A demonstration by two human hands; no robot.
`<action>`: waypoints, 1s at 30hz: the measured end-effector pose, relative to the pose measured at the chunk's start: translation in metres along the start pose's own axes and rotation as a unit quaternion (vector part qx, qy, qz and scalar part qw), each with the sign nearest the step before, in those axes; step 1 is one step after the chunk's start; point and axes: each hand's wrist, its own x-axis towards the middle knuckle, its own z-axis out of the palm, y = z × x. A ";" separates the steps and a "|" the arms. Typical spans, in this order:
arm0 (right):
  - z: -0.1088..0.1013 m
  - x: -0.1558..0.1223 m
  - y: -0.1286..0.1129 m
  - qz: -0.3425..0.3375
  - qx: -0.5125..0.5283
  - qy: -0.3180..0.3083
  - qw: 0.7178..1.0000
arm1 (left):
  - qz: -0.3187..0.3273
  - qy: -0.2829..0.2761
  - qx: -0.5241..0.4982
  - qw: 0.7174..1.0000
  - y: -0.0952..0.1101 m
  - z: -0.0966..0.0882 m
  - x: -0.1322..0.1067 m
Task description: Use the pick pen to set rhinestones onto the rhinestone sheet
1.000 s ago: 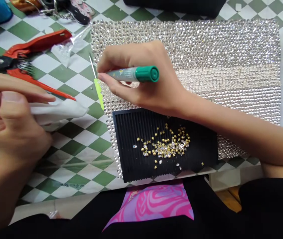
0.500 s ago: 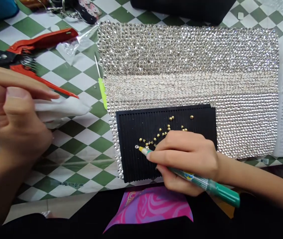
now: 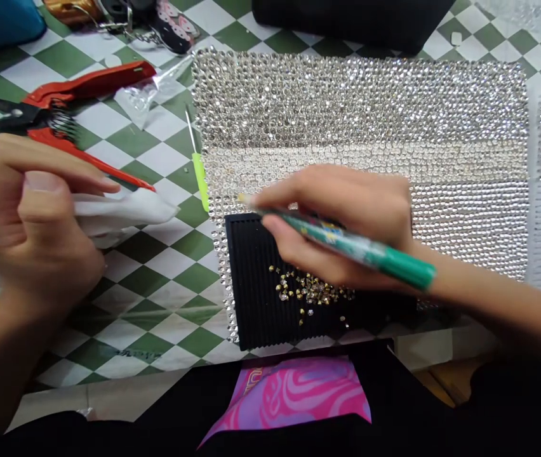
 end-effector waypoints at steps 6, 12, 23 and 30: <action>0.015 0.033 0.017 -0.008 0.041 0.069 0.997 | -0.060 -0.043 0.087 0.993 0.011 -0.004 0.000; 0.002 0.016 0.022 0.060 0.073 0.075 0.993 | -0.037 -0.045 0.076 0.995 0.008 -0.005 -0.001; -0.003 -0.018 0.025 -0.083 -0.062 0.048 0.993 | 0.045 -0.013 0.016 0.999 -0.008 -0.001 -0.002; -0.007 0.007 0.040 -0.173 -0.112 -0.016 0.978 | 0.046 -0.017 0.021 0.999 -0.003 0.001 -0.002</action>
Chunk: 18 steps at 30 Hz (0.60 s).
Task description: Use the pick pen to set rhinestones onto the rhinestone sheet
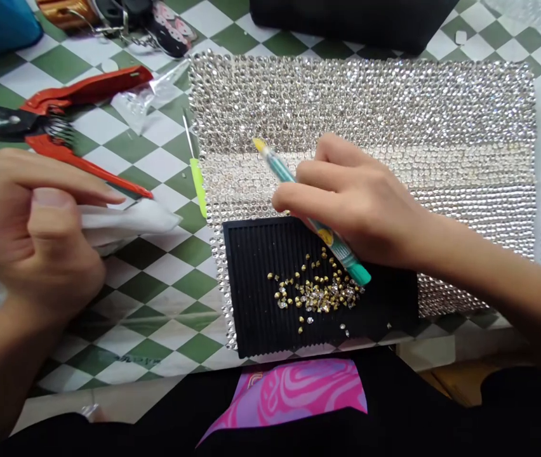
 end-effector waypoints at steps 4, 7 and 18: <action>-0.006 0.013 0.018 -0.040 0.048 -0.078 0.995 | 0.005 -0.006 -0.015 1.000 0.000 -0.001 0.000; -0.010 0.020 0.024 -0.091 0.054 -0.137 0.985 | 0.003 -0.004 -0.015 1.000 -0.002 -0.001 0.000; -0.010 0.028 0.028 -0.103 0.047 -0.194 0.974 | -0.039 -0.001 0.012 0.999 0.000 -0.001 0.000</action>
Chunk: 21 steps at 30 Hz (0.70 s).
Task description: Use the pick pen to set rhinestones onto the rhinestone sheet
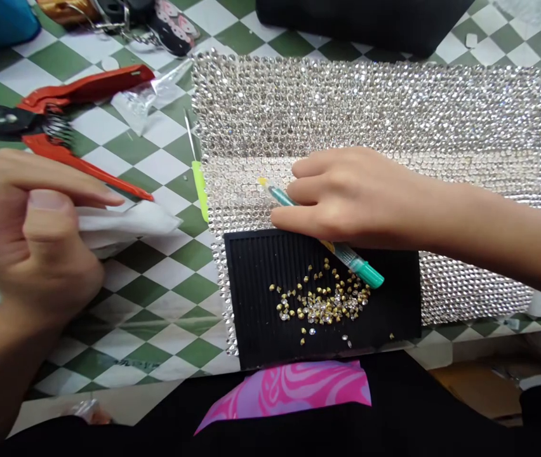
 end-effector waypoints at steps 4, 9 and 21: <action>0.002 0.000 0.001 0.038 0.046 -0.001 0.998 | 0.008 0.001 -0.015 1.000 -0.003 0.000 -0.001; 0.006 -0.001 0.004 0.029 0.056 0.043 0.997 | 0.027 -0.007 -0.026 0.999 -0.003 -0.001 -0.001; 0.004 -0.003 0.002 -0.082 -0.130 0.034 0.988 | 0.027 -0.032 -0.031 0.999 -0.003 -0.005 -0.002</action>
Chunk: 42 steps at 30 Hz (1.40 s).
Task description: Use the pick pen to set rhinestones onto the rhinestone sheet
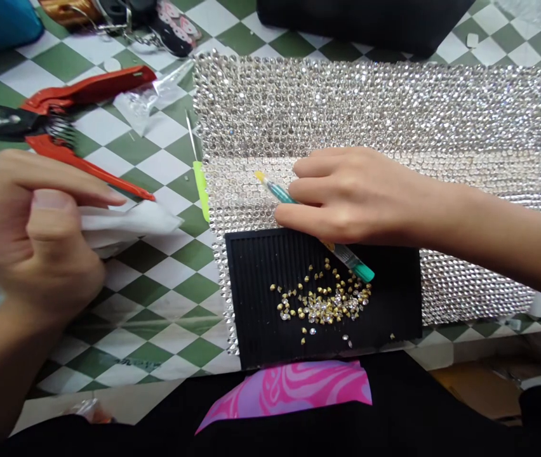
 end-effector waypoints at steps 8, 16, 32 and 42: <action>-0.004 -0.009 -0.009 0.013 0.003 0.014 1.000 | 0.003 0.007 -0.006 1.000 -0.002 0.002 0.000; 0.004 -0.022 -0.038 0.082 0.033 0.105 0.991 | 0.002 0.007 0.005 1.000 -0.002 0.002 0.000; 0.006 -0.028 -0.030 0.161 0.021 0.098 0.982 | 0.011 0.007 0.029 0.999 -0.003 0.001 0.001; -0.001 -0.025 -0.016 0.100 0.072 0.042 0.991 | -0.007 0.003 0.046 0.999 0.000 0.000 0.000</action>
